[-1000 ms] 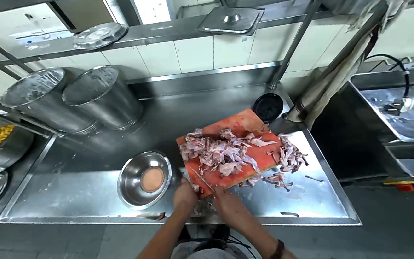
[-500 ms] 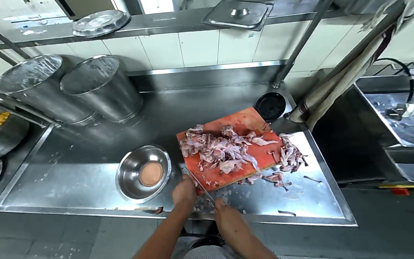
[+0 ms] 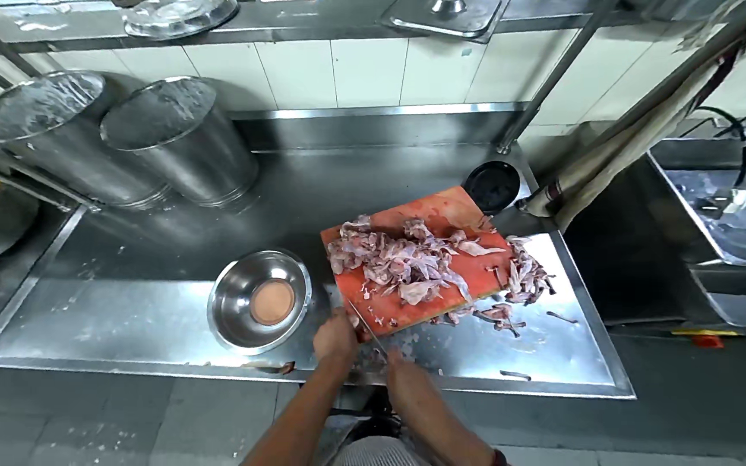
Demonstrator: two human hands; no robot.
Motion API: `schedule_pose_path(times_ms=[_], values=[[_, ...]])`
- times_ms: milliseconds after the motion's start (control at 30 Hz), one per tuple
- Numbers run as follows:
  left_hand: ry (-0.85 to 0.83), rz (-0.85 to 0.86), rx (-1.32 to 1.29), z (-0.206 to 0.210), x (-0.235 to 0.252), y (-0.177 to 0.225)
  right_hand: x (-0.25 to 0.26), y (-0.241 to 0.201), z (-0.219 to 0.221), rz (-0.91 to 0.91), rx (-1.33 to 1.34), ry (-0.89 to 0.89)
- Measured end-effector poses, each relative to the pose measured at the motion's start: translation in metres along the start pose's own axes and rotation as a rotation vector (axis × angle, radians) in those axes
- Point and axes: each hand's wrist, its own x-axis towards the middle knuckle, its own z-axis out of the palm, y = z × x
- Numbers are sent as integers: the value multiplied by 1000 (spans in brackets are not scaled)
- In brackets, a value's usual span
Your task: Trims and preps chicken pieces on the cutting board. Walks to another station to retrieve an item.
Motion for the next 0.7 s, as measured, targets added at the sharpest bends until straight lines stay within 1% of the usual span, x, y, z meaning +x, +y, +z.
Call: schedule_pose_path(times_ms=[67,133,200,267,333,367,467,533,567,700], values=[[10,3,10,-1,3,-1,18,-13,-5,-19,-5,28],[8,2,20,-3,5,-1,23,-17,-5,-15,-16,46],[0,0,26,-2,8,-1,12,-5,-2,7,-12,18],[-3,-11,22,-1,11,-2,-13,8,-1,49,14,-37],[-19,-8,24,0,12,0,-24,13,-2,70,17,-54],[-24,0,29,1,10,0,-18,9,-3,59,8,-41],[-16,22,42,-6,10,-2,23,-16,-9,-13,-17,17],[0,18,28,-8,13,-5,31,-17,-2,-14,-19,37],[8,10,4,-8,16,-4,27,-11,1,1,-11,41],[-12,-6,-6,-3,20,-5,-20,11,6,99,-6,-35]])
